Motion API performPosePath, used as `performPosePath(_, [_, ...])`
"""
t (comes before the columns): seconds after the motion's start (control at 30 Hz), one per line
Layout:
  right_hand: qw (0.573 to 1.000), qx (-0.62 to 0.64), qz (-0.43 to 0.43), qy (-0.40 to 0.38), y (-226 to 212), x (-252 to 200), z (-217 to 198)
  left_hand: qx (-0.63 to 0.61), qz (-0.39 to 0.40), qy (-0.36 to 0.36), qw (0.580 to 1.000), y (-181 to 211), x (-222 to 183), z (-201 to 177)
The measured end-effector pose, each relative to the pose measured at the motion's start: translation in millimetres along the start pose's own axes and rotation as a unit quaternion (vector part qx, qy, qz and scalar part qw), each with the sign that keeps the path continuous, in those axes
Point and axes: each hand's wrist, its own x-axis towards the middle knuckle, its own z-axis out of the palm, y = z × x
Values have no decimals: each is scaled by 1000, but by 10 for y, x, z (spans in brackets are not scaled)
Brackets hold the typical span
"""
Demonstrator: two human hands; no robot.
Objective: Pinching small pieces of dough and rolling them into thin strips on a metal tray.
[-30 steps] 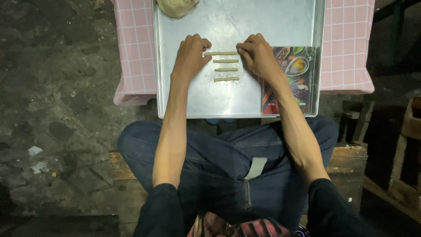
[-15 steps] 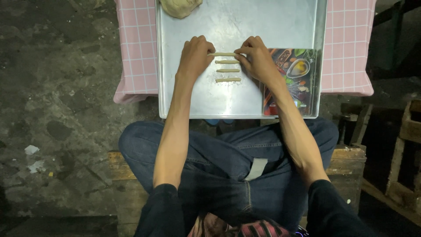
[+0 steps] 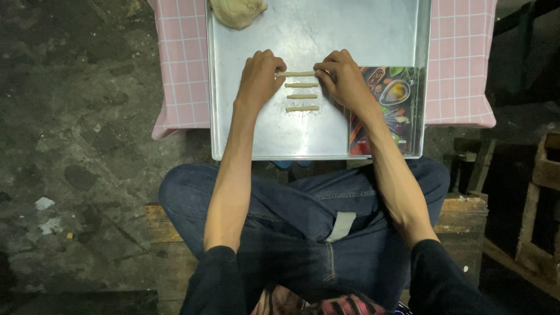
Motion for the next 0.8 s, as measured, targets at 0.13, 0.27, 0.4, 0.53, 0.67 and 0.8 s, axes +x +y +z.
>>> performPosePath(0.13, [1000, -25, 1, 15, -44, 8, 73, 3, -13, -17, 1000, 18, -8, -16])
performPosePath(0.27, [998, -36, -35, 27, -108, 103, 177, 3, -13, -19, 1000, 37, 5, -47])
performPosePath(0.4, [996, -62, -60, 12, -128, 256, 371, -3, -20, -8, 1000, -1, 28, -8])
performPosePath(0.53, [993, -90, -74, 3, -101, 358, 546, -20, -28, -3, 999, -12, 32, -16])
performPosePath(0.67, [992, -101, -76, 17, -52, 372, 618, -26, -14, 11, 999, 2, 34, -23])
performPosePath(0.8, [987, -109, -112, 43, 12, 356, 657, -10, -2, 24, 1000, -45, 49, 60])
